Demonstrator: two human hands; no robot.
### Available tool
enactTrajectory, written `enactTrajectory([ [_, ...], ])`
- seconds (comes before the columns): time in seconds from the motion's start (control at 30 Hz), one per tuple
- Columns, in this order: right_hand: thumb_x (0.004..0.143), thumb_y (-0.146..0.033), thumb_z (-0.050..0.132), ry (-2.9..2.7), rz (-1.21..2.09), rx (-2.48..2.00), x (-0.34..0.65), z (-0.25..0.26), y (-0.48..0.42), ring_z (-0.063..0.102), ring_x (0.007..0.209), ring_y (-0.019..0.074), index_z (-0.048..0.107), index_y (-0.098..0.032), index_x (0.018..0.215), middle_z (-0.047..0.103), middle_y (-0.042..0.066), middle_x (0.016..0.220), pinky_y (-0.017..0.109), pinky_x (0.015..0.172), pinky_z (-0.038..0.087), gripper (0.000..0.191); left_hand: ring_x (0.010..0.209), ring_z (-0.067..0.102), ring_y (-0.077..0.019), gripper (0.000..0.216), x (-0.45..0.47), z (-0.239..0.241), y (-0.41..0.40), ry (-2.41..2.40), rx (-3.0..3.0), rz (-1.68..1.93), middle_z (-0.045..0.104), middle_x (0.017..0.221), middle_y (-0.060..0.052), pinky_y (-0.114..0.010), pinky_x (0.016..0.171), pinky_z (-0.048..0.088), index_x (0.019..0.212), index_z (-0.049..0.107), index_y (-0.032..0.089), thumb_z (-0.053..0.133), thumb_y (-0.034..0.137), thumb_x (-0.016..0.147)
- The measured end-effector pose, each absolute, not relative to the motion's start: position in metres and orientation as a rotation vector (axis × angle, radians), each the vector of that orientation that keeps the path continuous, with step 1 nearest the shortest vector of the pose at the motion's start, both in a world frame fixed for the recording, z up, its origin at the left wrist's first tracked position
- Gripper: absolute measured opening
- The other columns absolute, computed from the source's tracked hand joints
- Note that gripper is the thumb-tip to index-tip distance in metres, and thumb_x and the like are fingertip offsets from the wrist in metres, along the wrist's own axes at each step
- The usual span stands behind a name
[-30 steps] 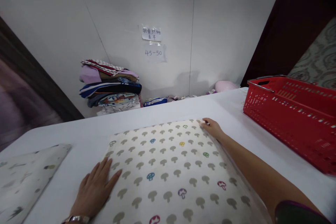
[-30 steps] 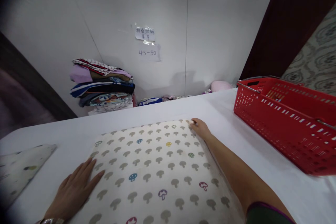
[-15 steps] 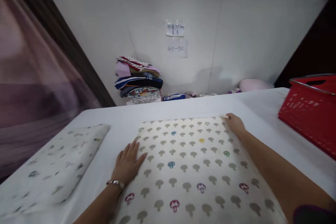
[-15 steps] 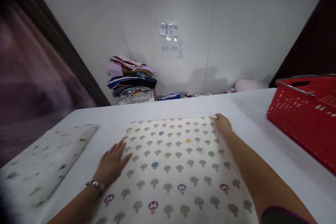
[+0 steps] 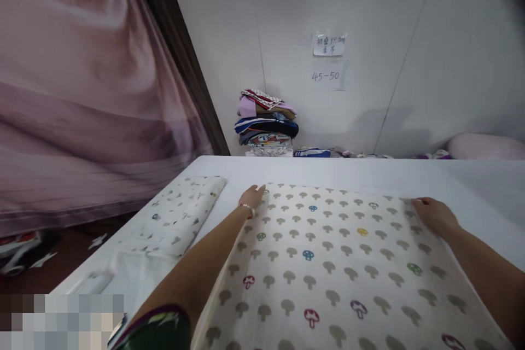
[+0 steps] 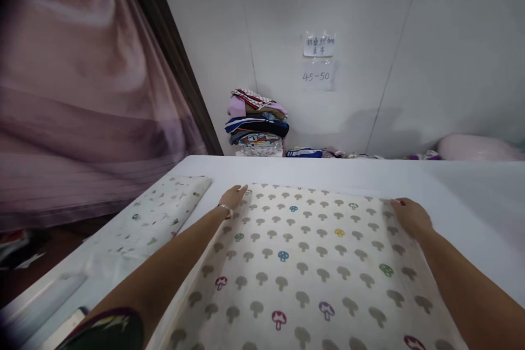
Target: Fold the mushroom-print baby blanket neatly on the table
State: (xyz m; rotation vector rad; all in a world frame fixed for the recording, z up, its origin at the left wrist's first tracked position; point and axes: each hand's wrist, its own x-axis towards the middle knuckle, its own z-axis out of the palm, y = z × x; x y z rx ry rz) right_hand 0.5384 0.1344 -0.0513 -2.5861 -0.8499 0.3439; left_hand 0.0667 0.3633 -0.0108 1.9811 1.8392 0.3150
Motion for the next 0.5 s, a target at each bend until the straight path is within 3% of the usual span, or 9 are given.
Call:
enactTrajectory([
  [0.1, 0.082, -0.043, 0.036, -0.832, 0.324, -2.626, 0.535, -0.053, 0.137, 0.057, 0.093, 0.0298, 0.062, -0.015, 0.106, 0.062, 0.017, 0.107, 0.035, 0.066, 0.039, 0.045, 0.103, 0.057, -0.0274, 0.047, 0.089, -0.017, 0.396, 1.889, 1.903, 0.233, 0.063, 0.108, -0.017, -0.033, 0.082, 0.043, 0.102, 0.061, 0.012, 0.04, 0.05, 0.083],
  [0.2, 0.083, -0.043, 0.035, -0.831, 0.322, -2.671, 0.532, -0.05, 0.137, 0.056, 0.094, 0.029, 0.06, -0.016, 0.109, 0.061, 0.017, 0.109, 0.034, 0.066, 0.038, 0.045, 0.092, 0.061, -0.0296, 0.039, 0.103, -0.024, 0.415, 1.906, 1.857, 0.187, 0.066, 0.094, -0.018, -0.032, 0.072, 0.045, 0.086, 0.063, 0.01, 0.056, 0.047, 0.074],
  [0.3, 0.085, -0.042, 0.032, -0.867, 0.291, -2.681, 0.53, -0.048, 0.139, 0.056, 0.095, 0.0277, 0.058, -0.015, 0.109, 0.061, 0.016, 0.109, 0.033, 0.068, 0.038, 0.045, 0.091, 0.062, -0.0249, 0.034, 0.105, -0.028, 0.421, 1.904, 1.874, 0.264, 0.066, 0.098, -0.013, -0.027, 0.068, 0.044, 0.09, 0.06, 0.014, 0.059, 0.043, 0.072],
  [0.4, 0.087, -0.041, 0.028, -0.877, 0.229, -2.685, 0.526, -0.047, 0.144, 0.055, 0.096, 0.0266, 0.055, -0.015, 0.11, 0.06, 0.016, 0.11, 0.032, 0.07, 0.039, 0.044, 0.09, 0.061, -0.0192, 0.032, 0.1, -0.031, 0.42, 1.916, 1.908, 0.392, 0.065, 0.099, -0.009, -0.025, 0.067, 0.043, 0.097, 0.055, 0.017, 0.048, 0.044, 0.081],
  [0.5, 0.089, -0.04, 0.023, -0.956, 0.172, -2.759, 0.519, -0.047, 0.152, 0.054, 0.1, 0.0282, 0.053, -0.014, 0.11, 0.057, 0.017, 0.115, 0.035, 0.073, 0.039, 0.045, 0.09, 0.06, -0.0208, 0.027, 0.096, -0.035, 0.414, 1.95, 1.946, 0.453, 0.064, 0.097, -0.009, -0.028, 0.07, 0.042, 0.097, 0.051, 0.019, 0.043, 0.041, 0.084],
])
